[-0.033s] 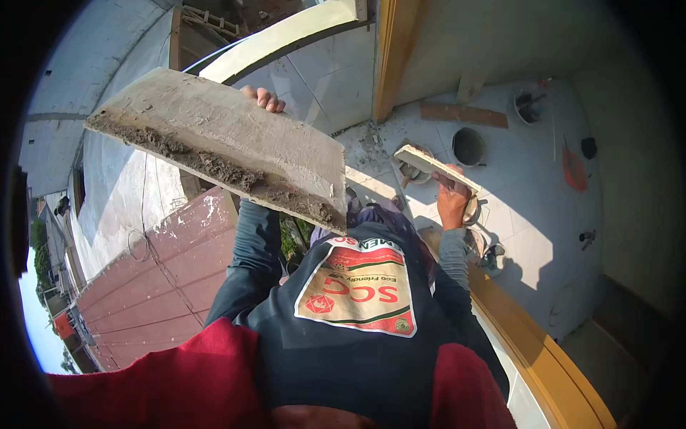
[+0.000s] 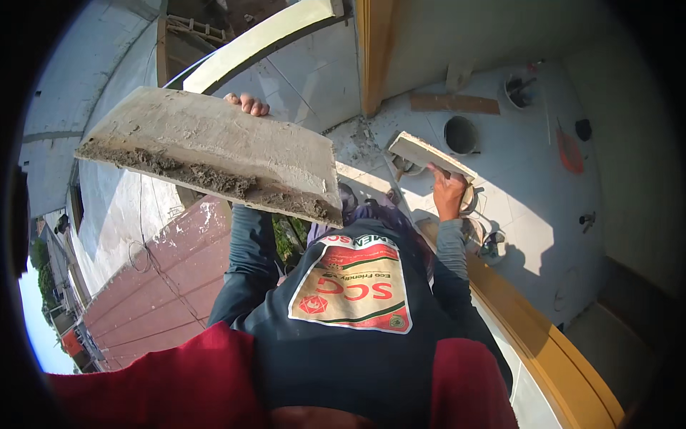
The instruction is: The person applies plaster to the corner of a doorway using a trowel and then smooths it using a wooden board and a sponge.
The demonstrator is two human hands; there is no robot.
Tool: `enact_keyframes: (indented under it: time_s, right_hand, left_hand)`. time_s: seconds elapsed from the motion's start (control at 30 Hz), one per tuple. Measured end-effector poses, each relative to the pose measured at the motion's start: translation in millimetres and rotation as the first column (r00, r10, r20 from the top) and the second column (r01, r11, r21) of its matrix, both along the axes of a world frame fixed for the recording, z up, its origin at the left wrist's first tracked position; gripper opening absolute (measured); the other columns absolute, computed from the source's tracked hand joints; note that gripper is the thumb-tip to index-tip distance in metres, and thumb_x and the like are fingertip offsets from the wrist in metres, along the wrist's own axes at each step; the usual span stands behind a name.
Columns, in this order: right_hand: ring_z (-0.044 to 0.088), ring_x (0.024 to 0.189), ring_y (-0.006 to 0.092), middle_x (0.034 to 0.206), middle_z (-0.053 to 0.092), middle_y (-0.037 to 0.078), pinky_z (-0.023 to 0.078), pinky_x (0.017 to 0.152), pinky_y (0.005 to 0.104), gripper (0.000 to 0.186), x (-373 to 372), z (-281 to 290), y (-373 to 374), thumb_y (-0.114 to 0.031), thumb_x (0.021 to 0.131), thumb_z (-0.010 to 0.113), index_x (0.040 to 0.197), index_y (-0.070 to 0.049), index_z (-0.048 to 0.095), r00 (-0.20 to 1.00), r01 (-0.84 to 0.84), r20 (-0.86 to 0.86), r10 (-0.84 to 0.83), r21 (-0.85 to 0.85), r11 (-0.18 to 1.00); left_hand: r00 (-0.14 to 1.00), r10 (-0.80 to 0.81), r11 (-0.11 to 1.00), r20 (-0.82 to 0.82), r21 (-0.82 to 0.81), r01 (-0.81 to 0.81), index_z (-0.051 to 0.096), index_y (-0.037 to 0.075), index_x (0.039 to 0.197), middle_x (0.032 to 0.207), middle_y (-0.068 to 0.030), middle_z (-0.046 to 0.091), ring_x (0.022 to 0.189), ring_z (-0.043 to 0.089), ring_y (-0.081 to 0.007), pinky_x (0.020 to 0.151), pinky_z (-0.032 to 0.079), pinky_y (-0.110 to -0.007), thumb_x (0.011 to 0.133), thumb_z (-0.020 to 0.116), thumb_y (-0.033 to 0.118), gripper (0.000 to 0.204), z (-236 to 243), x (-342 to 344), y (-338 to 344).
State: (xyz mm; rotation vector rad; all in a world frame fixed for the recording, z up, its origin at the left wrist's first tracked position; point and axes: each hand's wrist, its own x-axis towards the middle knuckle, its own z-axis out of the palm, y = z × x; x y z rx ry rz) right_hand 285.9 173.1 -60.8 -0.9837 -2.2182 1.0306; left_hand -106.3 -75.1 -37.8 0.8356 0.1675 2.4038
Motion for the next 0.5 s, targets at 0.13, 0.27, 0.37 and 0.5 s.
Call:
enact_keyframes:
  time_s: [0.13, 0.27, 0.37, 0.5]
  right_hand:
    - [0.064, 0.078, 0.0195, 0.088, 0.073, 0.014, 0.050, 0.075, 0.0339, 0.034, 27.5, -3.4, 8.8, -0.026, 0.089, 0.080, 0.099, 0.005, 0.068, 0.940, 0.322, -0.088, -0.331, -0.095, 0.942]
    - [0.062, 0.080, 0.0181, 0.092, 0.072, 0.012, 0.050, 0.075, 0.0344, 0.035, 67.7, -30.2, 15.6, -0.022, 0.089, 0.080, 0.105, 0.006, 0.066, 0.838, 0.534, -0.043, -0.543, -0.139, 0.834]
    - [0.062, 0.087, 0.0181, 0.105, 0.071, 0.012, 0.050, 0.077, 0.0340, 0.034, 88.9, -70.9, 21.9, -0.015, 0.091, 0.076, 0.115, 0.006, 0.063, 0.768, 0.594, -0.141, -0.625, -0.209, 0.777]
    - [0.062, 0.088, 0.0149, 0.107, 0.069, 0.009, 0.049, 0.068, 0.0291, 0.035, 125.0, -115.4, 23.5, -0.012, 0.093, 0.074, 0.121, 0.003, 0.060, 0.676, 0.690, -0.101, -0.730, -0.264, 0.674]
  left_hand:
    - [1.000, 0.015, 0.996, 0.009, -0.083, -0.014, 0.053, 0.012, 0.121, 0.098, -0.0109, 0.061, 0.095, 0.058, -0.0258, 0.091, 0.043, -0.042, 0.102, 0.053, 0.029, 0.026, -7.8, 24.4, -10.2]
    - [0.995, 0.055, 0.979, -0.084, -0.194, -0.071, 0.057, 0.012, 0.122, 0.100, -0.0128, 0.063, 0.096, 0.056, -0.0257, 0.093, 0.040, -0.042, 0.102, 0.051, 0.032, 0.029, -29.5, 33.7, -15.7]
    - [1.000, 0.003, 0.951, -0.013, -0.310, -0.007, 0.059, 0.011, 0.119, 0.103, -0.0139, 0.064, 0.096, 0.055, -0.0264, 0.092, 0.039, -0.041, 0.104, 0.046, 0.035, 0.031, -40.5, 51.0, -19.7]
    - [0.966, -0.251, 0.928, 0.066, -0.266, 0.260, 0.064, 0.010, 0.114, 0.104, -0.0153, 0.066, 0.094, 0.056, -0.0251, 0.091, 0.039, -0.040, 0.105, 0.038, 0.043, 0.043, -76.4, 35.3, -24.2]
